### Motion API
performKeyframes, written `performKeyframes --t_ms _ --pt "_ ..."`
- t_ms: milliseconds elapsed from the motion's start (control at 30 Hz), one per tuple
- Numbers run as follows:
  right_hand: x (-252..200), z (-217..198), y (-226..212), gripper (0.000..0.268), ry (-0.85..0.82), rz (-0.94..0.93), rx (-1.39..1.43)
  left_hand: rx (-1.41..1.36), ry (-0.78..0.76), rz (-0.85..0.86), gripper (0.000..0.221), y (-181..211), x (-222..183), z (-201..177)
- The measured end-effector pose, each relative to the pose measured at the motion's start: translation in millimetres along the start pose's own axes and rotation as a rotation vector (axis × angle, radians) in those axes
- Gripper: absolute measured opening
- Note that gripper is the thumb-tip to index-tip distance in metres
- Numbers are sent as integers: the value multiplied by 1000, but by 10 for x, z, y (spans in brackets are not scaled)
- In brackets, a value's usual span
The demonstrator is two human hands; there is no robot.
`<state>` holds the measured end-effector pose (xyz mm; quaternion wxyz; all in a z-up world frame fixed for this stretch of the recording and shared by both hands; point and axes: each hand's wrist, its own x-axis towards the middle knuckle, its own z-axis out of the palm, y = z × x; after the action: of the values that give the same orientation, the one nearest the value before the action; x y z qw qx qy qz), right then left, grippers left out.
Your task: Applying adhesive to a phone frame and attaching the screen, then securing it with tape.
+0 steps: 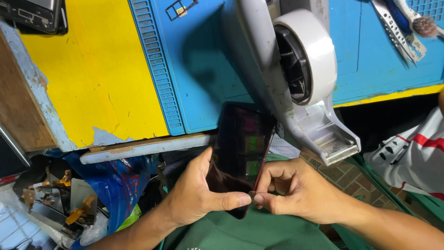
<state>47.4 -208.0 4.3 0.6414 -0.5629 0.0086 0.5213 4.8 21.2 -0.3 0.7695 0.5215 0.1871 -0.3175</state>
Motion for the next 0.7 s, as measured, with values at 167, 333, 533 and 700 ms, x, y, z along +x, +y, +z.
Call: performKeyframes --t_ms 167,333,533,700 --pt "7 -9 -2 12 -4 3 -10 12 3 -2 67 -22 -1 -6" --pt "9 -9 -2 11 -9 0 -1 -2 -5 12 69 -45 5 -8" --pt "6 -12 18 11 -2 4 5 33 48 6 62 -30 21 27" --pt "6 -8 29 10 -20 -2 54 21 96 4 55 -48 35 56"
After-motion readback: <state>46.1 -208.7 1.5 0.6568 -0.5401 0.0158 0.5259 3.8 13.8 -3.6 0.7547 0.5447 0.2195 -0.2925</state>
